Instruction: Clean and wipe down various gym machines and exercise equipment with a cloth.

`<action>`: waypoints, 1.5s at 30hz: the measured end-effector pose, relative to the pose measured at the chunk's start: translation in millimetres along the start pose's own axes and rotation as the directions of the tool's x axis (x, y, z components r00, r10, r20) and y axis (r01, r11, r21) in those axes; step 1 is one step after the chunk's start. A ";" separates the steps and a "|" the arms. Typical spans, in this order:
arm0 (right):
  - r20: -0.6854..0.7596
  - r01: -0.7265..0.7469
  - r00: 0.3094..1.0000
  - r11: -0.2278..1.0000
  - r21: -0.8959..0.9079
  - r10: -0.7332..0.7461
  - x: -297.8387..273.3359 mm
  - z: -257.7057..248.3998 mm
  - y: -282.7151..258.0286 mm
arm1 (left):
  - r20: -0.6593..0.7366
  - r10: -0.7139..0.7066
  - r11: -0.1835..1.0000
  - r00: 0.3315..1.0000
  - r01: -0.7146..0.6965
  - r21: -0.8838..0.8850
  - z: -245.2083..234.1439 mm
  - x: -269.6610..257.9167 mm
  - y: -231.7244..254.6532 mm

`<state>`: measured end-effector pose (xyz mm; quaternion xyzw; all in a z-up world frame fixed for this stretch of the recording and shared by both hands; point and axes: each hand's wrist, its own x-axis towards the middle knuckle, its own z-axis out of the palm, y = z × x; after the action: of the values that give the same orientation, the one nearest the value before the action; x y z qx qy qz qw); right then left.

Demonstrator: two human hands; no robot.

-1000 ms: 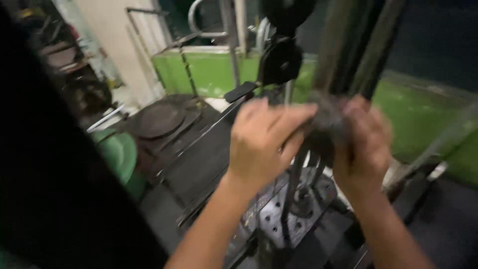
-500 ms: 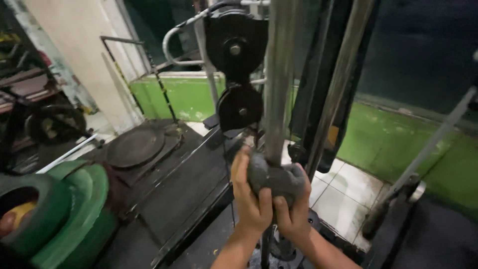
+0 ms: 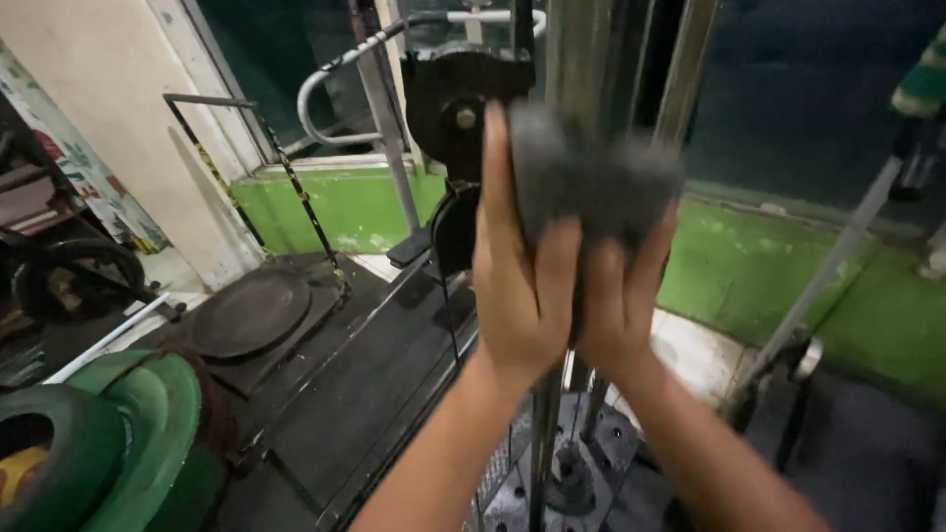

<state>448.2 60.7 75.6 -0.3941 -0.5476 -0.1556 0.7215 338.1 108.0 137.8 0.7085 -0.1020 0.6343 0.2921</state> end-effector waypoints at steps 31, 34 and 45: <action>0.143 -0.284 0.946 0.957 -0.068 0.291 -90.5 3.2 -18.4 | -0.095 -0.123 0.926 0.988 0.148 0.346 -15.8 -122.8 -14.7; 0.134 -0.412 0.898 0.907 -0.085 0.420 -153.7 -0.6 0.4 | -0.169 -0.246 0.908 0.955 0.288 0.306 -14.3 -206.6 -50.4; -0.061 -0.436 0.875 0.726 -0.531 0.480 -268.4 -78.4 1.9 | 0.231 -0.156 0.958 0.960 0.091 0.272 -19.4 -254.6 4.2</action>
<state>407.4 -51.6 -177.2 -0.7060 -0.3973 -0.1014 0.5774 275.2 57.6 -104.5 0.8196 -0.0097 0.5283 0.2214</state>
